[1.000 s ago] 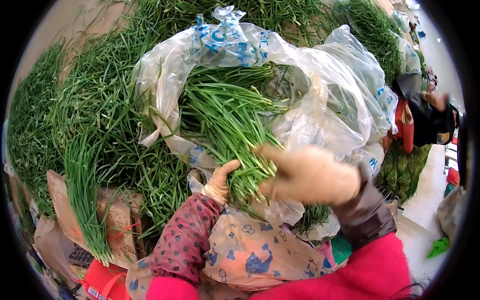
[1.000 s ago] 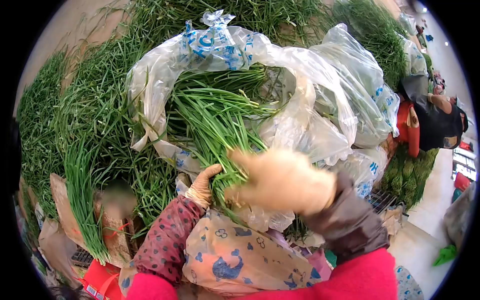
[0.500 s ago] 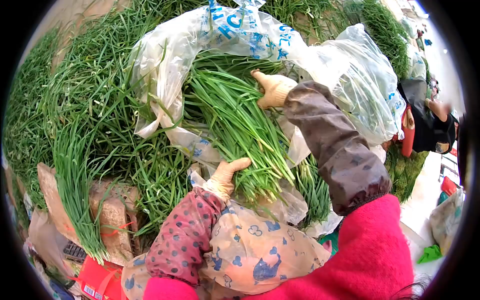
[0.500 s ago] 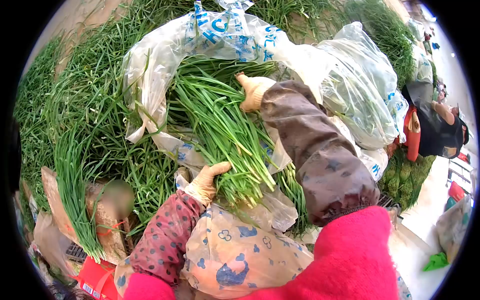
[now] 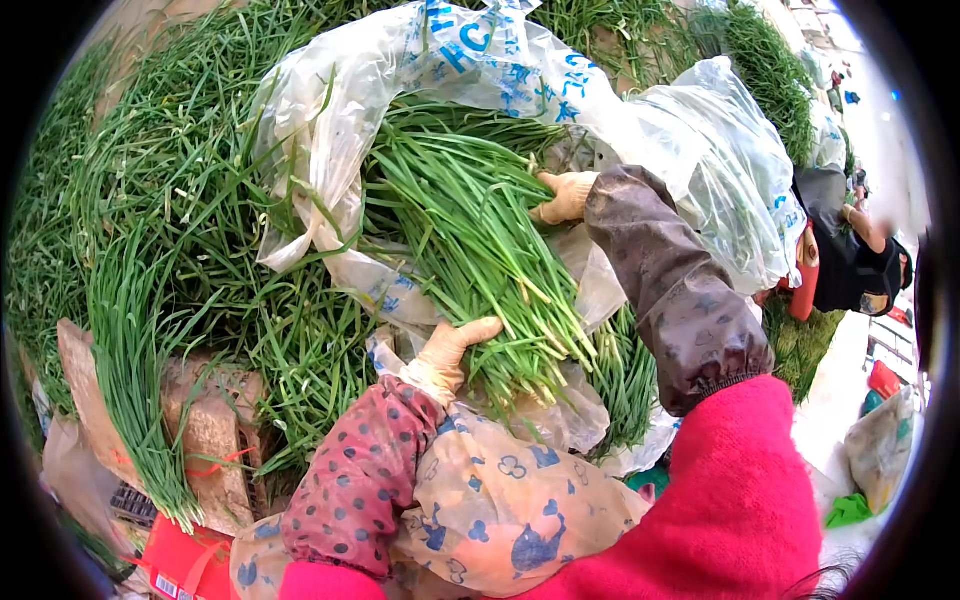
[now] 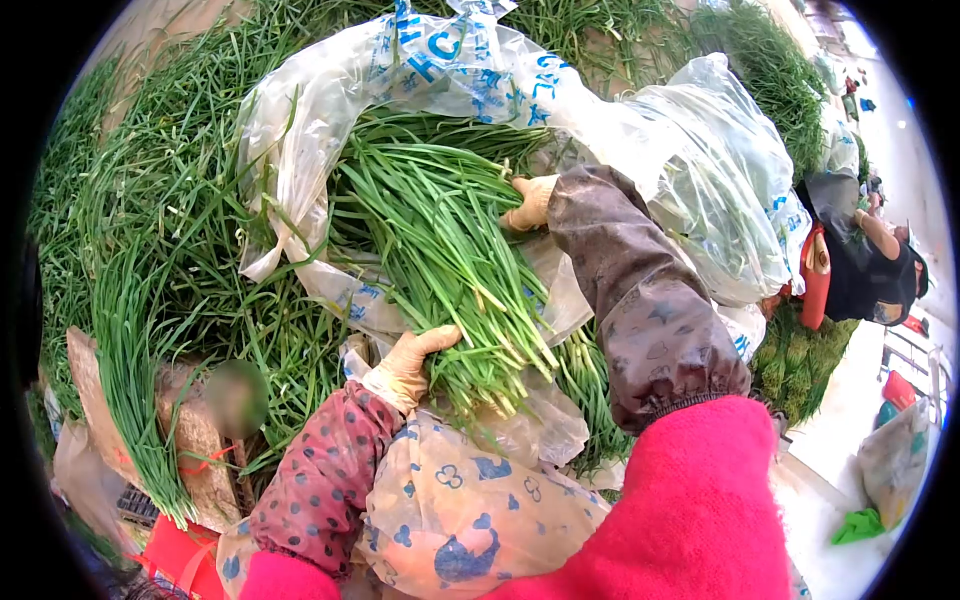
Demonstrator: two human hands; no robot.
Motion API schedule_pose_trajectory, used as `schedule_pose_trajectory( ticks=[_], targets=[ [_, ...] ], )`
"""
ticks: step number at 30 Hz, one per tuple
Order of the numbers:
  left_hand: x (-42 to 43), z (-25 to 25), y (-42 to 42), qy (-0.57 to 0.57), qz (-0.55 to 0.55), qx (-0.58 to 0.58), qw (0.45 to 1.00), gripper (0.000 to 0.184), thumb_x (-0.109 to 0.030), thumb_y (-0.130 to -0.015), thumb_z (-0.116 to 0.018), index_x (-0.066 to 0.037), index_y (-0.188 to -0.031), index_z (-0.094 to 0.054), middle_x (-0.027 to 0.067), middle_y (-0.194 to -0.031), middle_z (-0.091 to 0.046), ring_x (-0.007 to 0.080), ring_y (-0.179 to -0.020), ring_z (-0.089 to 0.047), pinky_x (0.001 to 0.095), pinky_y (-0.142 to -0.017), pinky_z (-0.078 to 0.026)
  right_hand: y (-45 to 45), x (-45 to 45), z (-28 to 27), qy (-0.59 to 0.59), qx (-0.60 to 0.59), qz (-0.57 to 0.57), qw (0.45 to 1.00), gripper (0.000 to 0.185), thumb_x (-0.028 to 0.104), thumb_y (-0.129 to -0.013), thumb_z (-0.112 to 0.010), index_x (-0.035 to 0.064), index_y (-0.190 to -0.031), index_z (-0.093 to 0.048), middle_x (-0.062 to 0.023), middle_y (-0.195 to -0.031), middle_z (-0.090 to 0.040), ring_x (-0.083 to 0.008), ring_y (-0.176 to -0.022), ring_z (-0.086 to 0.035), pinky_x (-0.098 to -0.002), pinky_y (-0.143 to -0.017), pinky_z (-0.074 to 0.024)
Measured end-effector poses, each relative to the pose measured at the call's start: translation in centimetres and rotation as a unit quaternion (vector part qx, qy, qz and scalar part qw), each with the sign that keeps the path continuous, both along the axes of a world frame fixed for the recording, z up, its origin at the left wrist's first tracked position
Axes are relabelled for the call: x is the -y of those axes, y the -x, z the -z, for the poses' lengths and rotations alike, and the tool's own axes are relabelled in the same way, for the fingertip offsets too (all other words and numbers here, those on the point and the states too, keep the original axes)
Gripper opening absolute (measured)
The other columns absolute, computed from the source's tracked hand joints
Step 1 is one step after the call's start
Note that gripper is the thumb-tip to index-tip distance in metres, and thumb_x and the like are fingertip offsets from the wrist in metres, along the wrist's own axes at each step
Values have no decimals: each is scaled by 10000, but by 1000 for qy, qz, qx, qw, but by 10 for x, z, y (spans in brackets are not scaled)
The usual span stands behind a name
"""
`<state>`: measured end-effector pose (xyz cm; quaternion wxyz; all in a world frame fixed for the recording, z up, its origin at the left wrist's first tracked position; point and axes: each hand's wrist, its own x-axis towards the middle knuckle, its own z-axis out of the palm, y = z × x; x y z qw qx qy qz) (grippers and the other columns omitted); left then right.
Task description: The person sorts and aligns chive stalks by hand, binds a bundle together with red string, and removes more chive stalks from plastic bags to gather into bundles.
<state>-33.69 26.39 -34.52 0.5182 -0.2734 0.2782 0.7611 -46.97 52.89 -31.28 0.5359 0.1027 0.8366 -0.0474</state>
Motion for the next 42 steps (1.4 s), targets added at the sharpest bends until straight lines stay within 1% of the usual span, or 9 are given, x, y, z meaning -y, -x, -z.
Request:
schedule_pose_trajectory(
  ticks=[5, 9, 13, 17, 21, 26, 32, 36, 42],
  targets=[
    [-1, 0, 2, -7, 10, 16, 1000, 387, -90, -794, -707, -43, -1166, -615, 58, -1069, -672, 195, -943, -650, 357, -851, -541, 5, -11, 9, -9, 34, -91, 995, 915, 467, -679, -767, 142, -1432, -362, -180, -1215, -610, -303, -1133, -580, -373, -937, -450],
    [0, 2, 2, -2, 15, 12, 1000, 382, -94, -790, -711, -49, -1158, -619, 51, -1062, -673, 189, -954, -643, 358, -856, -534, 22, -3, -33, -36, -13, -32, 999, 935, 418, -666, -785, 152, -1447, -345, -177, -1268, -580, -311, -1180, -554, -365, -963, -441],
    [-1, -1, 3, -11, 19, 10, 1000, 381, -102, -790, -714, -51, -1155, -619, 45, -1058, -673, 186, -952, -640, 356, -845, -533, 26, -20, -9, 100, -150, 18, 984, 929, 378, -699, -774, 161, -1474, -309, -209, -1282, -562, -290, -1169, -555, -332, -969, -428],
    [-1, -5, 4, -8, 19, 14, 1000, 378, -97, -788, -715, -48, -1150, -618, 50, -1054, -672, 185, -955, -640, 354, -849, -532, 30, -26, 56, 248, -268, 241, 899, 621, 432, -895, -625, 57, -1366, -472, -130, -1283, -579, -200, -1176, -524, -309, -1004, -383],
    [-1, 1, 1, -1, 3, 4, 1000, 390, -85, -784, -715, -45, -1158, -610, 52, -1054, -670, 181, -956, -640, 354, -860, -531, 28, -9, 64, 135, -206, 72, 967, 700, 602, -925, -398, 23, -1296, -524, -223, -1212, -595, -355, -1160, -546, -370, -991, -403],
    [-3, 2, 0, -14, -11, -2, 1000, 411, -85, -783, -717, -38, -1173, -598, 60, -1061, -667, 183, -948, -642, 355, -871, -529, -1, -17, 88, 117, -94, 82, 985, 855, 773, -867, -253, 73, -1146, -658, -201, -1145, -639, -339, -1107, -585, -366, -960, -413],
    [-2, -1, 3, -21, 8, 26, 999, 372, -100, -785, -722, -39, -1140, -629, 52, -1034, -677, 185, -954, -638, 345, -864, -526, -7, -13, 21, 114, -123, 136, 976, 889, 784, -860, -278, 19, -1095, -666, -176, -1030, -662, -247, -1005, -605, -347, -921, -417],
    [-1, -5, 4, -13, 7, 10, 1000, 361, -134, -779, -736, -37, -1117, -654, 45, -1040, -680, 181, -961, -630, 347, -879, -501, -17, 10, -18, 251, -157, 60, 953, 750, 686, -917, -324, 28, -1069, -651, -212, -990, -660, -337, -963, -626, -384, -877, -452],
    [-5, -23, 10, -78, -39, 14, 996, 409, -178, -811, -731, -24, -1173, -617, 61, -1109, -656, 193, -996, -627, 354, -905, -506, -16, 53, -80, 250, -45, 74, 964, 750, 688, -878, -415, 67, -1293, -483, -172, -1099, -652, -328, -1088, -602, -398, -940, -447]
  ],
)
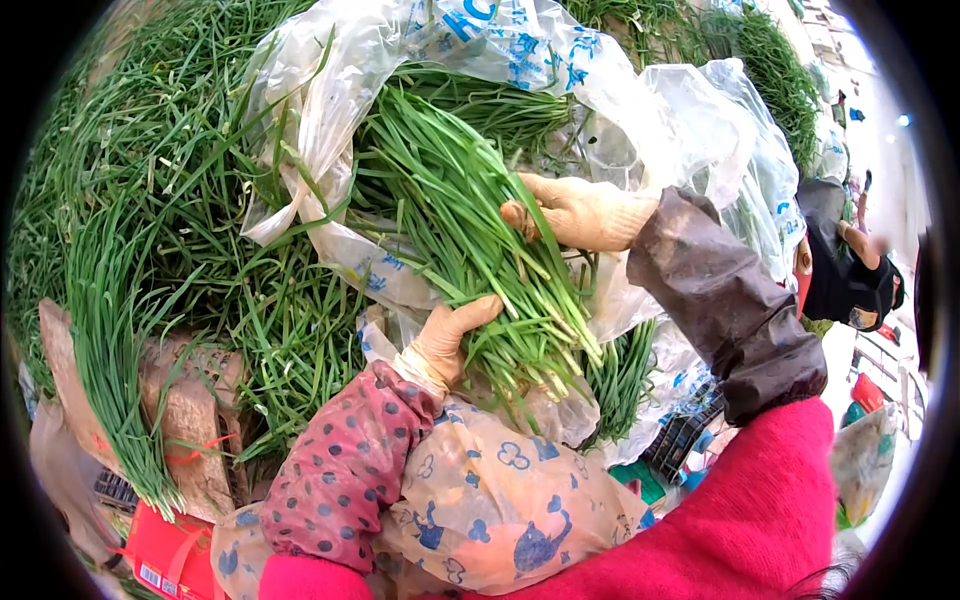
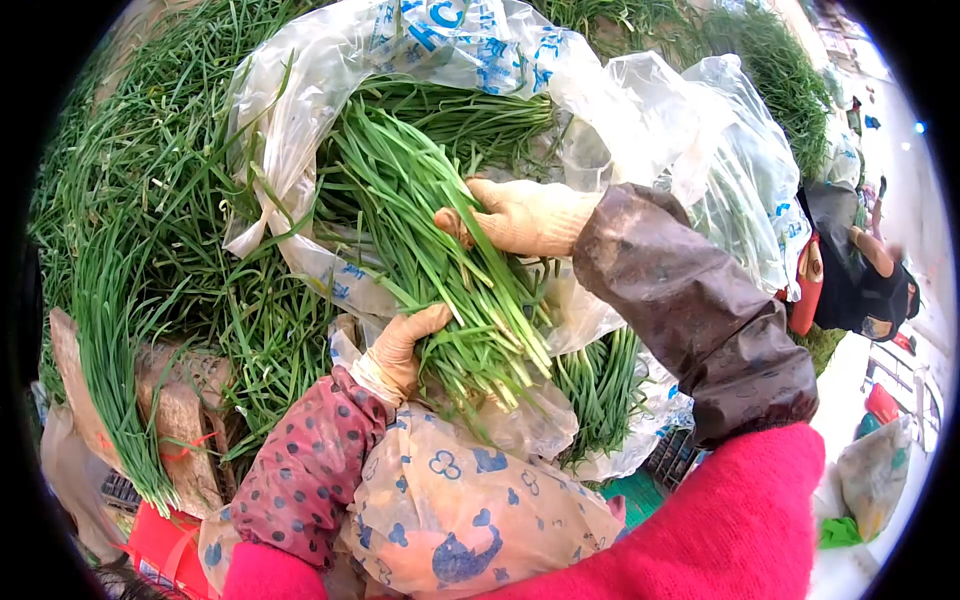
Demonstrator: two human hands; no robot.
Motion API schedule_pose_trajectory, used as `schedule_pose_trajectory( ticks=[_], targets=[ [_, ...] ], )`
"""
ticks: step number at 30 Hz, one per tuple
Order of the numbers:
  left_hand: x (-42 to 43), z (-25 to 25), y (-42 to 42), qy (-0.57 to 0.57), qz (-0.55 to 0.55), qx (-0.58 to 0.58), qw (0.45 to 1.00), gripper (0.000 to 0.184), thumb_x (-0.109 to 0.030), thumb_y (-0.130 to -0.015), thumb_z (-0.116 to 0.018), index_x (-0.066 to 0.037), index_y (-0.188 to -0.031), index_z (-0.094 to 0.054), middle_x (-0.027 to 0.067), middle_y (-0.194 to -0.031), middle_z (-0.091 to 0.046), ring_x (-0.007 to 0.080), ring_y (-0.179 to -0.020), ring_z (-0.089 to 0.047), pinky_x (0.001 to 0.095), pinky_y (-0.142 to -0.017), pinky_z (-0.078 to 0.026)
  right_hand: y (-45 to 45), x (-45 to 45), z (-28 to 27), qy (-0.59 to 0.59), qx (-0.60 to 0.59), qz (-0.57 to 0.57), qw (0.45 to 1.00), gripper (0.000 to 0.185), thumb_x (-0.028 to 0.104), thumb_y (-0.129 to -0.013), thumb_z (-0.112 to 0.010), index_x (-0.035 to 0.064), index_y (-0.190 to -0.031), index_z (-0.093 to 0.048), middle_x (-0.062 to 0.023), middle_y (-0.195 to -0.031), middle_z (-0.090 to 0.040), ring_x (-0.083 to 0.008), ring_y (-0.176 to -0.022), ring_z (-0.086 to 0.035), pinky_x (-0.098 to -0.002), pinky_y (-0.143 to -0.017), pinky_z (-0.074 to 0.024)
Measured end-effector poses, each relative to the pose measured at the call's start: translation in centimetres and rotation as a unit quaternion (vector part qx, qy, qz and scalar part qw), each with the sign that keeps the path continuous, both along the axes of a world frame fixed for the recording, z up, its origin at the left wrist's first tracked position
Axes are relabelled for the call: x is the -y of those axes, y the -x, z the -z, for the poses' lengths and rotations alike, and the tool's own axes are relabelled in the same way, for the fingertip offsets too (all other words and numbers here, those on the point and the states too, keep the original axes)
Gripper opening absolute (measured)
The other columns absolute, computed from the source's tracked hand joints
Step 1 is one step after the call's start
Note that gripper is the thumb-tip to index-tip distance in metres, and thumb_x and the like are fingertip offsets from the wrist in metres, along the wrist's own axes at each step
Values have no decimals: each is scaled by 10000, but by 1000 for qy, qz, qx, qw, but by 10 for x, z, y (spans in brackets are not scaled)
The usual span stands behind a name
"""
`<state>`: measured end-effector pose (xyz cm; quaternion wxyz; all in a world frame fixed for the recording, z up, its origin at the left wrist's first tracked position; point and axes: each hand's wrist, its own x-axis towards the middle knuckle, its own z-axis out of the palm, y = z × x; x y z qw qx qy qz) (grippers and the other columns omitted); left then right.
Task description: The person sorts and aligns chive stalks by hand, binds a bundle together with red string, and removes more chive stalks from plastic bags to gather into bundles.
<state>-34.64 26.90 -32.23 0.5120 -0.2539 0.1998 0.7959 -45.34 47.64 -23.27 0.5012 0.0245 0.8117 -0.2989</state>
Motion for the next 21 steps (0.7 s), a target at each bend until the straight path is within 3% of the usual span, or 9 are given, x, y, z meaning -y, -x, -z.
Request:
schedule_pose_trajectory(
  ticks=[3, 7, 12, 14, 15, 16, 19, 21],
  targets=[
    [-5, -11, 5, -50, -35, 41, 997, 481, -142, -811, -731, -36, -1242, -545, 58, -1140, -620, 180, -1000, -614, 327, -866, -518, 12, 15, -16, -48, 74, -34, 996, 1025, 745, -728, -577, -3, -1384, -332, -230, -1212, -587, -358, -1128, -578, -400, -970, -440],
    [-19, -8, 3, 4, 7, 60, 998, 480, -91, -783, -758, -54, -1224, -571, 55, -1104, -634, 180, -959, -625, 336, -851, -526, 4, 47, -26, -197, 18, -178, 964, 1208, 561, -652, -768, -2, -1476, -88, -279, -1179, -589, -385, -1103, -591, -392, -913, -476],
    [-22, -7, 10, -22, -45, 68, 996, 469, -29, -764, -749, -50, -1200, -576, 58, -1089, -637, 195, -948, -636, 354, -826, -545, 10, 43, -12, -211, 76, -123, 967, 1106, 475, -636, -798, 35, -1456, -200, -236, -1153, -619, -355, -1073, -612, -387, -898, -482],
    [-20, -6, 10, -51, -57, 70, 995, 454, 18, -753, -732, -41, -1177, -579, 66, -1080, -640, 208, -937, -646, 363, -812, -558, 3, 23, 5, -104, 81, -55, 990, 1046, 381, -617, -830, 88, -1447, -265, -184, -1113, -644, -293, -1019, -632, -349, -885, -486],
    [-19, 0, 8, -25, -35, 54, 998, 434, 34, -752, -718, -27, -1161, -586, 73, -1051, -649, 211, -910, -655, 363, -797, -562, -2, 20, 10, -94, 75, -19, 993, 917, 218, -643, -824, 110, -1418, -346, -129, -1072, -655, -211, -924, -638, -331, -814, -510],
    [-16, 0, 7, -26, -31, 55, 998, 434, 34, -752, -718, -27, -1161, -586, 73, -1051, -649, 211, -910, -655, 363, -797, -562, -1, 16, 9, -95, 76, -15, 992, 917, 218, -643, -824, 110, -1418, -346, -129, -1072, -655, -211, -924, -638, -331, -814, -510],
    [-2, -4, 9, 90, 6, 64, 994, 337, -36, -773, -681, 46, -1094, -621, 128, -1041, -672, 248, -914, -673, 405, -804, -575, 16, -11, 10, 103, 164, 134, 972, 705, 0, -694, -740, 64, -1335, -453, -84, -1027, -647, -135, -816, -623, -311, -678, -539],
    [14, 11, 4, 46, 11, 80, 996, 368, -62, -772, -678, 46, -1118, -613, 131, -1058, -670, 253, -921, -672, 402, -821, -569, 22, -41, 13, 91, 143, 205, 964, 692, -20, -690, -730, 44, -1324, -460, -90, -1033, -634, -157, -834, -625, -321, -717, -549]
  ],
)
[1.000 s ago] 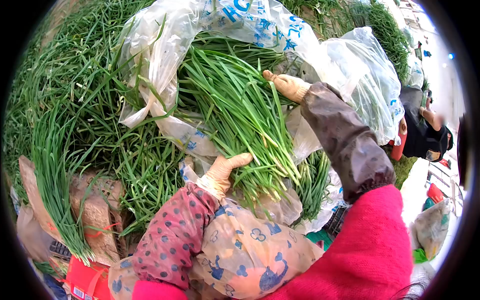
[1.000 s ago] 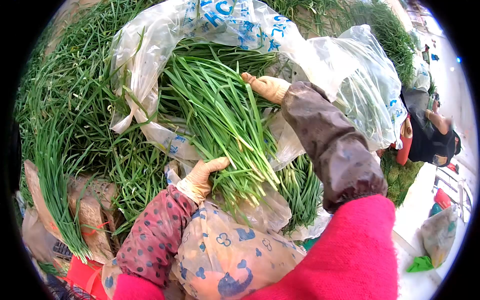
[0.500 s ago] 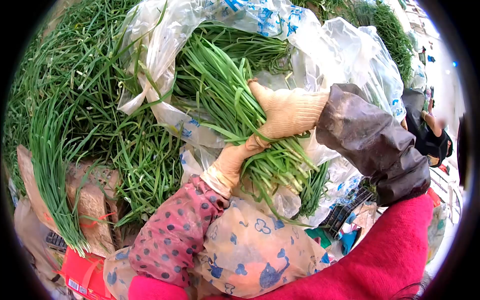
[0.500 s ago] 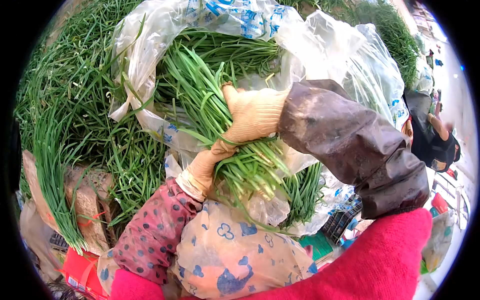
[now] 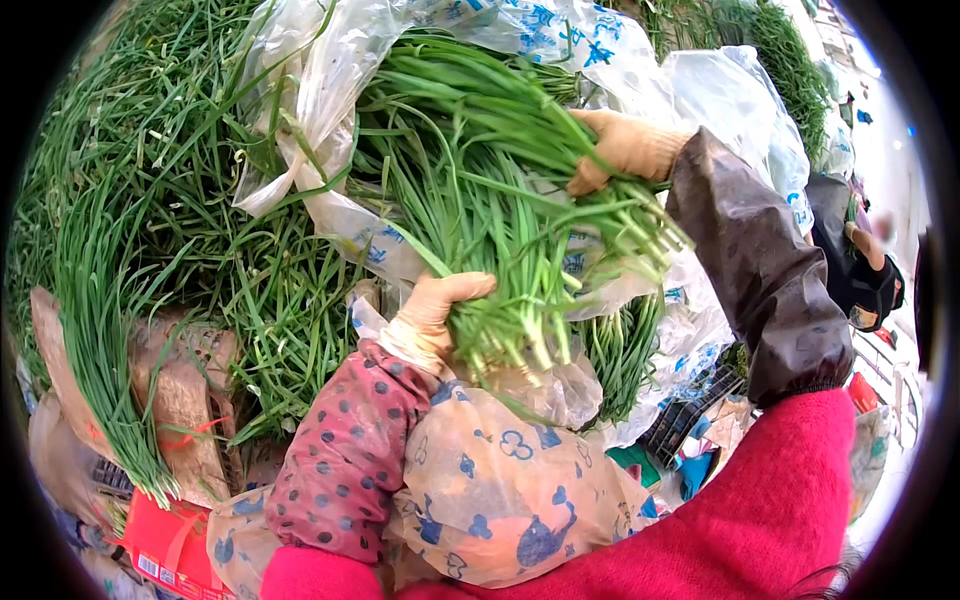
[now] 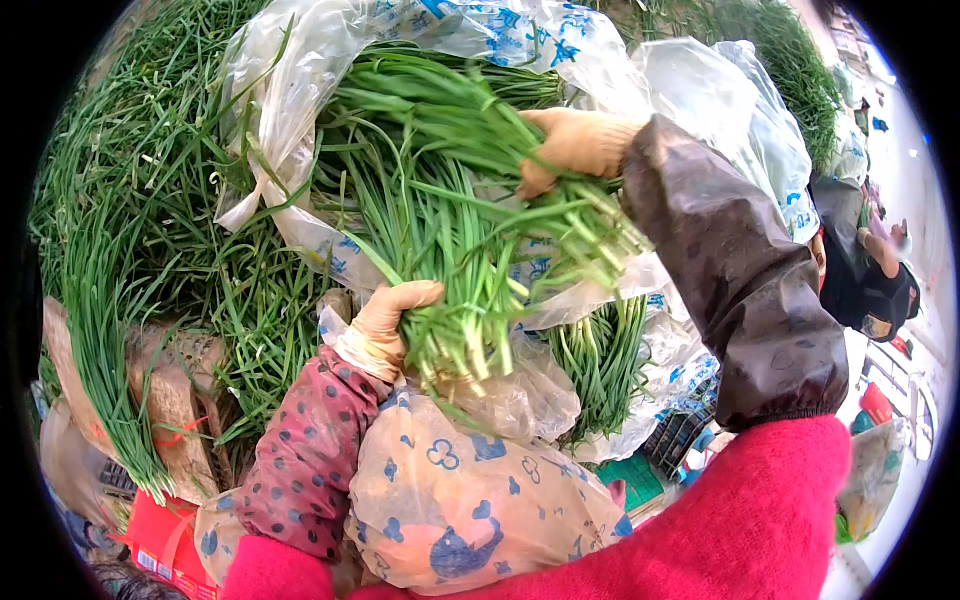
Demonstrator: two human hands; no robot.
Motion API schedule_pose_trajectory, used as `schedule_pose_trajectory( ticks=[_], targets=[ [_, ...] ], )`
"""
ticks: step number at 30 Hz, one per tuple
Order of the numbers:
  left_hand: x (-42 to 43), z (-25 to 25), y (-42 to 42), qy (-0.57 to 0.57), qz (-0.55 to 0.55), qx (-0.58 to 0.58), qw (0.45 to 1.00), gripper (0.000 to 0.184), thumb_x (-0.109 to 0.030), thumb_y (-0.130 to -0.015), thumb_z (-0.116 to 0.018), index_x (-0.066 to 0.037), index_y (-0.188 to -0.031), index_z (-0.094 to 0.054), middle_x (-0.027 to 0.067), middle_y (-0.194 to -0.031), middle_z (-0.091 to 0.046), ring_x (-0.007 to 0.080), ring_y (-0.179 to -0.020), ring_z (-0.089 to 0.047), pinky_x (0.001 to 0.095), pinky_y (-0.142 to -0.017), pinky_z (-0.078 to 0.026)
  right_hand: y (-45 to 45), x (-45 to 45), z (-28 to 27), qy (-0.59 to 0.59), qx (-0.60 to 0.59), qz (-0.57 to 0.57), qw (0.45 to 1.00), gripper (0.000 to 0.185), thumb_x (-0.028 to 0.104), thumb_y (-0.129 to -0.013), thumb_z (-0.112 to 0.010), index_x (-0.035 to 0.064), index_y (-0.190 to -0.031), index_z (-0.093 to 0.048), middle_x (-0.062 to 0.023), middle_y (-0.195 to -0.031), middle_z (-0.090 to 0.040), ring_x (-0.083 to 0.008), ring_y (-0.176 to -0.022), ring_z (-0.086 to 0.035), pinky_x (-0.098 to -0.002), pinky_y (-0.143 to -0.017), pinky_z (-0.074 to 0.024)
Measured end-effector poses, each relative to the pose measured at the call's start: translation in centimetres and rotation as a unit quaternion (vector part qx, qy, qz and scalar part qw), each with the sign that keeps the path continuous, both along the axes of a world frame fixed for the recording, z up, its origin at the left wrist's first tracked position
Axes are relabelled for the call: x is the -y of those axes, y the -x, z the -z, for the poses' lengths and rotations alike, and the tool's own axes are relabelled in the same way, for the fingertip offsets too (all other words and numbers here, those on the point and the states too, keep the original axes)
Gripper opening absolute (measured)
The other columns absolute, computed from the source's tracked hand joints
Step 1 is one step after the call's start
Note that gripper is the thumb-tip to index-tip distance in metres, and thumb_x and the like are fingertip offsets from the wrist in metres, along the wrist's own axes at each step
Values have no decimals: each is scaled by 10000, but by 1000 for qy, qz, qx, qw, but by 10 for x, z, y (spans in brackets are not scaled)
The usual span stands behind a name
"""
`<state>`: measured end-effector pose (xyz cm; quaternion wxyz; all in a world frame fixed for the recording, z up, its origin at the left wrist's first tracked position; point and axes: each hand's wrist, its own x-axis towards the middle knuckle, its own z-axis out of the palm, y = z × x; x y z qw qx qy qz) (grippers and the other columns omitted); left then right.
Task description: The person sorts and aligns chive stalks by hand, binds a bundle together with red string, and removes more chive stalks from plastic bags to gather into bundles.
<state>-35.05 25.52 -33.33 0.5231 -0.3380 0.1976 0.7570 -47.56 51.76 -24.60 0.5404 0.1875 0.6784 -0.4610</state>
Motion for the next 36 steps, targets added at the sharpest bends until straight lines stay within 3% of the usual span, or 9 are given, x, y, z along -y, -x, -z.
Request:
schedule_pose_trajectory(
  ticks=[5, 6, 10, 15, 18, 26, 27, 31, 36],
  targets=[
    [9, 10, -7, -85, -2, -19, 996, 401, -95, -769, -658, 36, -1144, -604, 136, -1066, -672, 256, -927, -671, 409, -858, -549, -24, 14, 14, 28, 39, 3, 999, 639, 22, -708, -767, 27, -1288, -497, -86, -1099, -622, -155, -967, -587, -313, -845, -498],
    [10, 4, -5, 1, 39, -48, 998, 371, -100, -786, -665, 37, -1127, -611, 140, -1048, -676, 260, -914, -674, 418, -858, -548, -34, 21, 22, 67, 22, 35, 997, 684, 69, -711, -803, 53, -1307, -468, -85, -1013, -640, -170, -881, -622, -330, -773, -534],
    [10, 23, -15, -157, -16, 26, 987, 469, -96, -825, -618, 47, -1258, -507, 193, -1172, -616, 313, -1046, -626, 466, -947, -498, -39, 36, 7, -78, -66, -101, 990, 786, 188, -665, -817, 60, -1342, -438, -79, -1010, -660, -167, -888, -616, -338, -808, -508],
    [19, 1, -5, -176, 4, 9, 984, 703, -303, -740, -713, 21, -1314, -468, 187, -1204, -595, 316, -974, -639, 473, -835, -556, -35, 23, 19, -62, -55, -140, 987, 765, 109, -626, -797, 128, -1318, -473, -89, -1006, -686, -199, -891, -645, -348, -782, -525],
    [19, -18, 2, -197, -25, -1, 980, 834, -380, -660, -726, -3, -1346, -439, 183, -1283, -542, 274, -919, -652, 428, -759, -587, -13, 14, 7, -216, -120, -197, 949, 803, 35, -612, -710, 166, -1361, -454, -98, -936, -685, -180, -824, -654, -343, -728, -527],
    [23, -52, 21, -269, -45, -49, 961, 737, -155, -640, -759, 19, -1303, -485, 247, -1197, -586, 343, -926, -660, 425, -741, -586, -39, 16, 35, -281, -178, -150, 931, 755, 204, -659, -752, 154, -1350, -455, -176, -1107, -651, -319, -1044, -622, -383, -878, -488],
    [27, -59, 24, -265, -21, -113, 957, 781, -295, -675, -771, 9, -1326, -462, 215, -1207, -589, 329, -1013, -626, 445, -845, -540, -49, 9, 56, -290, -185, -135, 929, 764, 217, -660, -757, 135, -1352, -445, -188, -1110, -647, -328, -1046, -619, -387, -881, -488],
    [41, -89, 43, -342, -103, -176, 917, 656, -459, -835, -669, -69, -1327, -477, 218, -1180, -569, 343, -930, -635, 443, -721, -592, -68, 21, 81, -377, -132, -141, 906, 725, 259, -754, -686, 119, -1392, -372, -204, -1123, -640, -346, -1042, -622, -398, -892, -491],
    [61, -142, 72, -370, -170, -282, 869, 641, -465, -840, -658, -71, -1315, -483, 201, -1179, -567, 321, -929, -622, 427, -731, -569, -68, 26, 77, -390, -114, -157, 900, 654, 217, -806, -616, 123, -1403, -365, -201, -1141, -636, -342, -1065, -617, -411, -902, -489]
  ],
)
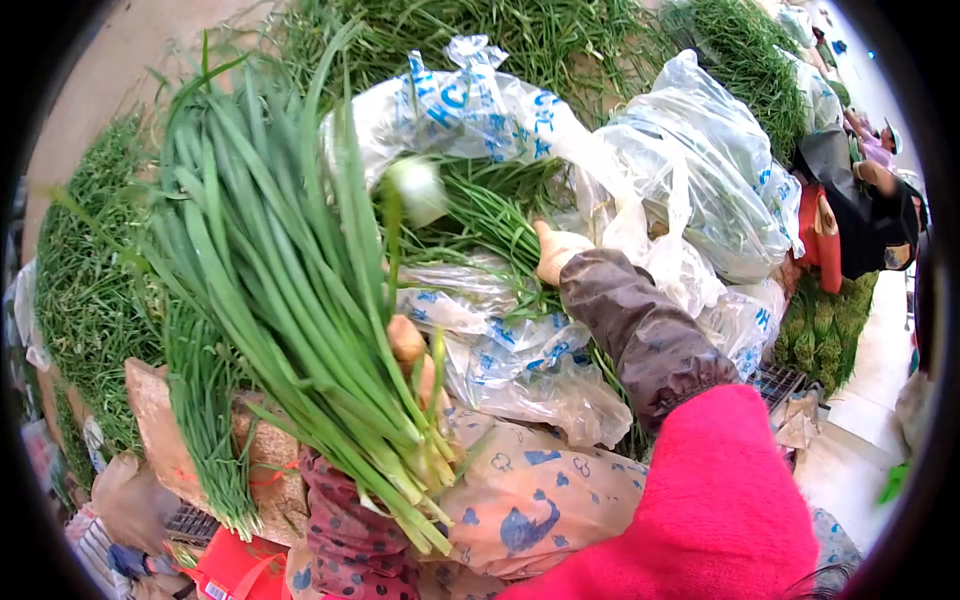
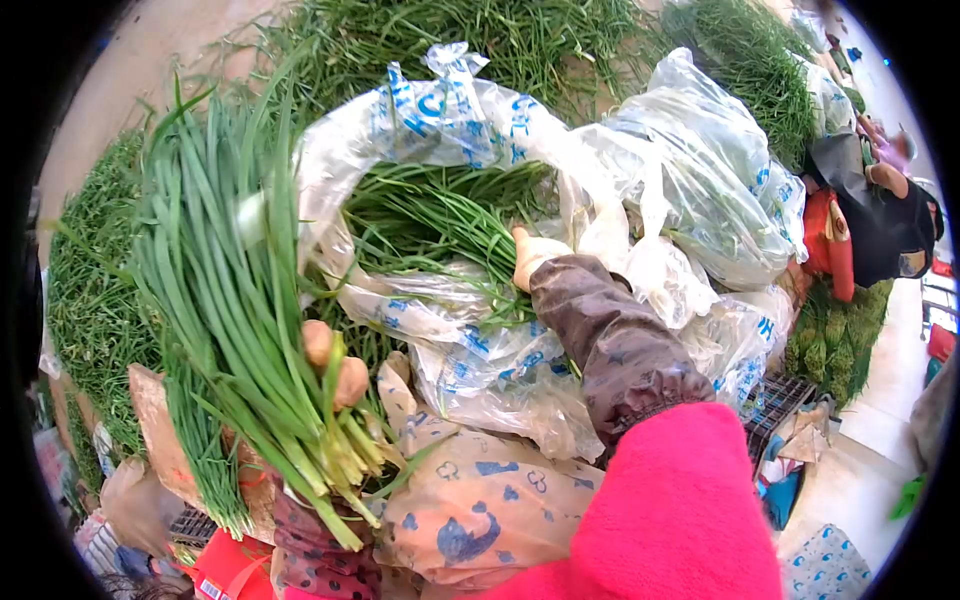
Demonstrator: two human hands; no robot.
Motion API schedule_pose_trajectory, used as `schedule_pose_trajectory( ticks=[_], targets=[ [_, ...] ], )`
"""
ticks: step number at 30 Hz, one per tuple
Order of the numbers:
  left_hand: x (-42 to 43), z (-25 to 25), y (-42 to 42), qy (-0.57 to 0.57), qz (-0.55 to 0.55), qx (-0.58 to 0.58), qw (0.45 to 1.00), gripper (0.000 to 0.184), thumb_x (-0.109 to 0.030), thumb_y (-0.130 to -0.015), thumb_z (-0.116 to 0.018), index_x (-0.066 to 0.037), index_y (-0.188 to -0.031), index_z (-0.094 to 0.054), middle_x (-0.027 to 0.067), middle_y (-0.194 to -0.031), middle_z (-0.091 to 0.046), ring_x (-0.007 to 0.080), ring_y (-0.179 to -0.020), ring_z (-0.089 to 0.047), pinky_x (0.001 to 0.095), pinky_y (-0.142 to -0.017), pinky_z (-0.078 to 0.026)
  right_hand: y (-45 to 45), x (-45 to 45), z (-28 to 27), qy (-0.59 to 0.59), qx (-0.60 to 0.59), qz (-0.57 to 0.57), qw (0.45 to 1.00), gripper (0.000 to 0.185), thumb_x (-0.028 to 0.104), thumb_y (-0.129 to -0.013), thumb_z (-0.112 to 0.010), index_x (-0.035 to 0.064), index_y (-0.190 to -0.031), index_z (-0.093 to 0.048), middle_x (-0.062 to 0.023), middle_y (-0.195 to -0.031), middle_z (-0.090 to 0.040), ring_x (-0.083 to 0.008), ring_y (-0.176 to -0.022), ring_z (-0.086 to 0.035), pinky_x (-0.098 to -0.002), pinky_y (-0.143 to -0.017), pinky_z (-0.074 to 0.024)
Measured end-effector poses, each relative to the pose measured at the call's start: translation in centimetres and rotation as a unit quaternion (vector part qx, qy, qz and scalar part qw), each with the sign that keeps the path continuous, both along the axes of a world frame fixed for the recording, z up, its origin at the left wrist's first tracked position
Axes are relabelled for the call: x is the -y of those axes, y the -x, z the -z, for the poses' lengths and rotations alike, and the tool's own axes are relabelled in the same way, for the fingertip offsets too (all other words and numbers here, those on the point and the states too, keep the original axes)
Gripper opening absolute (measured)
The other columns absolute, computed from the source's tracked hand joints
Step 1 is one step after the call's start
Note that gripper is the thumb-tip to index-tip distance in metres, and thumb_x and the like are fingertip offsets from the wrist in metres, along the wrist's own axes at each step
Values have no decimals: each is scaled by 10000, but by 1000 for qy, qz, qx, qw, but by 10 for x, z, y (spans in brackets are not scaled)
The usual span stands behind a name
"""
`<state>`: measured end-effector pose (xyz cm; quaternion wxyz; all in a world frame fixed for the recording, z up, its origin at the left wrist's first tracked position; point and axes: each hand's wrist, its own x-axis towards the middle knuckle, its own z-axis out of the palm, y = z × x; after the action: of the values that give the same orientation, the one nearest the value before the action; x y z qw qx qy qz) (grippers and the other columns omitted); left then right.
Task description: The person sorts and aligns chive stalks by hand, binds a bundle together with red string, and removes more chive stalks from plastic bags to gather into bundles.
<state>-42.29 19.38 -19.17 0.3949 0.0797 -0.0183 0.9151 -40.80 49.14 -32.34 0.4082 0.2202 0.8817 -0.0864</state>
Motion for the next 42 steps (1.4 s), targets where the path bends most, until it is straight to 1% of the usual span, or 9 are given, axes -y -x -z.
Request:
schedule_pose_trajectory(
  ticks=[10, 17, 23, 24, 27, 31, 33, 39, 42],
  targets=[
    [59, -44, -43, 141, -133, -2, 981, 612, -479, -850, -637, -77, -1290, -495, 167, -1176, -564, 277, -927, -595, 393, -751, -523, 12, 20, -82, 5, -67, -79, 995, 639, 213, -738, -669, 54, -1308, -427, -199, -1011, -672, -314, -957, -665, -400, -788, -524],
    [123, -39, -111, 352, -169, 78, 917, 770, -553, -816, -650, -74, -1378, -431, 171, -1320, -509, 271, -1029, -580, 435, -841, -506, -9, 38, -61, 9, 70, -122, 990, 960, 357, -712, -691, 18, -1472, -212, -235, -1283, -550, -323, -1168, -562, -371, -967, -466],
    [146, -70, -121, 441, -189, 88, 873, 730, -417, -793, -719, -17, -1341, -449, 190, -1283, -542, 334, -1125, -573, 514, -926, -505, 11, 68, -180, -86, -259, -325, 906, 644, 109, -811, -663, 51, -1387, -382, -174, -1297, -551, -282, -1151, -570, -392, -927, -490],
    [137, -87, -117, 394, -231, 91, 885, 539, -128, -709, -687, 35, -1207, -558, 171, -1093, -649, 319, -916, -659, 406, -814, -555, 19, 77, -197, 91, -254, -247, 931, 666, 82, -811, -668, 64, -1406, -369, -156, -1340, -521, -271, -1193, -537, -377, -951, -476],
    [137, -108, -117, 438, -247, 34, 863, 538, -99, -677, -703, 26, -1185, -579, 151, -1076, -657, 293, -900, -662, 404, -811, -550, 22, 123, -234, 568, -107, -52, 814, 925, 182, -740, -798, 85, -1484, -257, -176, -1423, -436, -266, -1331, -398, -386, -1051, -385],
    [147, -133, -122, 458, -228, -41, 858, 541, -73, -668, -718, 0, -1187, -587, 104, -1080, -658, 246, -942, -647, 369, -853, -527, 12, 220, -267, 728, 75, -102, 673, 1338, 657, -588, -795, -21, -1491, -78, -283, -1476, -297, -334, -1359, -333, -409, -1077, -322],
    [152, -153, -127, 524, -253, -69, 810, 577, -49, -672, -729, -5, -1222, -560, 81, -1108, -640, 220, -981, -620, 350, -881, -504, 14, 270, -274, 811, -64, -125, 569, 1274, 600, -627, -808, 20, -1503, -86, -219, -1414, -405, -280, -1293, -408, -380, -1043, -361],
    [204, -141, -148, 732, -349, -228, 539, 478, -31, -673, -765, -35, -1097, -545, 40, -1022, -605, 174, -957, -574, 321, -844, -474, -14, 357, -323, 656, -209, -167, 706, 747, 288, -690, -824, 50, -1300, -465, -86, -1021, -649, -151, -924, -600, -324, -799, -500],
    [240, -170, -168, 705, -294, -213, 609, 367, 9, -733, -703, -13, -1086, -605, 39, -1038, -634, 177, -944, -589, 321, -825, -485, -37, 390, -339, 625, -487, -187, 581, 1016, 289, -575, -837, 70, -1415, -309, -195, -1077, -639, -321, -971, -638, -382, -869, -504]
  ],
)
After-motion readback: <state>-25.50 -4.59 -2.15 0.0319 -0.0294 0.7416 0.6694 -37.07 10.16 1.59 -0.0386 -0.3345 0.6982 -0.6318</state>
